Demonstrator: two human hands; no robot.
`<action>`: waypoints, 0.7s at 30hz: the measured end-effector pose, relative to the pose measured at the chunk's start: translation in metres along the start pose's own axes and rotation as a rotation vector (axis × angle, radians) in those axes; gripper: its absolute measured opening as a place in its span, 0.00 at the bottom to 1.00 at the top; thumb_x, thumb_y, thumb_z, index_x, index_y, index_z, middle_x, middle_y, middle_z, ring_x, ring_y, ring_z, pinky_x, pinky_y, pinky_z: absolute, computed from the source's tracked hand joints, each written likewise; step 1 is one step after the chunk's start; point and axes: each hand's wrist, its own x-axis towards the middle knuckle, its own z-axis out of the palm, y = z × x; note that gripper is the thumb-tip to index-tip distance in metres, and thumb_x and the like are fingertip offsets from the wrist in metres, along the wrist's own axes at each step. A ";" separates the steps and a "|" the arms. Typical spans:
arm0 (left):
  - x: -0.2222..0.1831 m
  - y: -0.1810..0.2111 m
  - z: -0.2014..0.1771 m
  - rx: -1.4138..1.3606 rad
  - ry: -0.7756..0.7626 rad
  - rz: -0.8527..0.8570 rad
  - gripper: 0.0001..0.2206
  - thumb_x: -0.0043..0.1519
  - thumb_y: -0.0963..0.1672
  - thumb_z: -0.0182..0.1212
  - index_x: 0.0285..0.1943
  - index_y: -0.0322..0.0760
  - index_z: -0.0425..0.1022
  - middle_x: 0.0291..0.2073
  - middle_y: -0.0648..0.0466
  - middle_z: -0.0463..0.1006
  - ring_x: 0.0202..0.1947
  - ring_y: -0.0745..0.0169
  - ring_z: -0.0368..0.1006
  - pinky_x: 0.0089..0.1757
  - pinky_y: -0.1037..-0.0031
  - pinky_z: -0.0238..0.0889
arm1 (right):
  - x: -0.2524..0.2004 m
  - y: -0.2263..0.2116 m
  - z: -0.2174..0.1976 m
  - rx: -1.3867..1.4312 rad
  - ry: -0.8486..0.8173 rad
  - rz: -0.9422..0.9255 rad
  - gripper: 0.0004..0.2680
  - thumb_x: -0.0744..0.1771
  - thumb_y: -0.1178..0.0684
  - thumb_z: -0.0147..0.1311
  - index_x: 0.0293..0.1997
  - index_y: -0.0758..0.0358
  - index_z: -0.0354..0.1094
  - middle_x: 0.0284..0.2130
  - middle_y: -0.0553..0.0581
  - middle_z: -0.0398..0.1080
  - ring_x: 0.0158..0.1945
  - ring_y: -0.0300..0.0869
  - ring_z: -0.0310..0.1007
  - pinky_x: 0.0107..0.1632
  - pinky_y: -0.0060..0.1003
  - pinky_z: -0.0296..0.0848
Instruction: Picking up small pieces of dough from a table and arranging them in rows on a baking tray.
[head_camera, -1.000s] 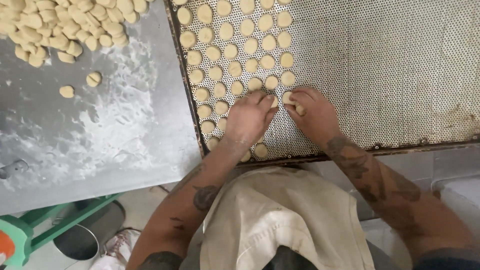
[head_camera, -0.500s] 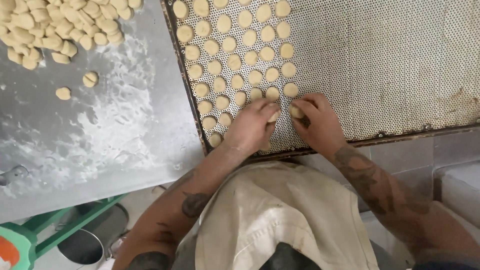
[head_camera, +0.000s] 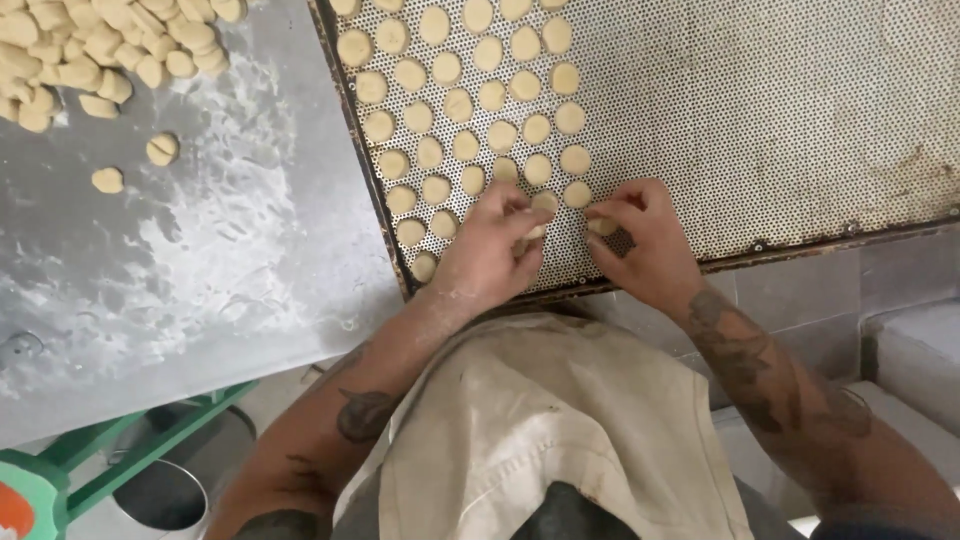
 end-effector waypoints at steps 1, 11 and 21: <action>-0.003 0.001 0.009 -0.001 0.004 -0.003 0.18 0.67 0.42 0.71 0.66 0.37 0.84 0.60 0.38 0.76 0.52 0.26 0.83 0.45 0.53 0.85 | -0.004 0.000 0.005 -0.001 -0.005 -0.002 0.12 0.72 0.57 0.70 0.63 0.55 0.75 0.60 0.56 0.65 0.67 0.62 0.73 0.63 0.63 0.83; -0.021 0.002 0.041 0.559 0.090 0.289 0.05 0.66 0.45 0.73 0.48 0.45 0.89 0.51 0.50 0.85 0.50 0.43 0.81 0.49 0.55 0.75 | -0.026 0.011 0.026 -0.340 0.074 -0.354 0.15 0.70 0.57 0.75 0.63 0.57 0.79 0.60 0.60 0.76 0.59 0.57 0.81 0.59 0.56 0.82; -0.071 -0.022 -0.171 0.082 0.250 0.036 0.07 0.75 0.42 0.61 0.52 0.36 0.85 0.39 0.50 0.89 0.40 0.51 0.84 0.55 0.51 0.80 | 0.061 -0.105 0.006 -0.075 -0.446 0.142 0.13 0.70 0.45 0.66 0.59 0.54 0.86 0.50 0.50 0.88 0.46 0.42 0.86 0.51 0.42 0.83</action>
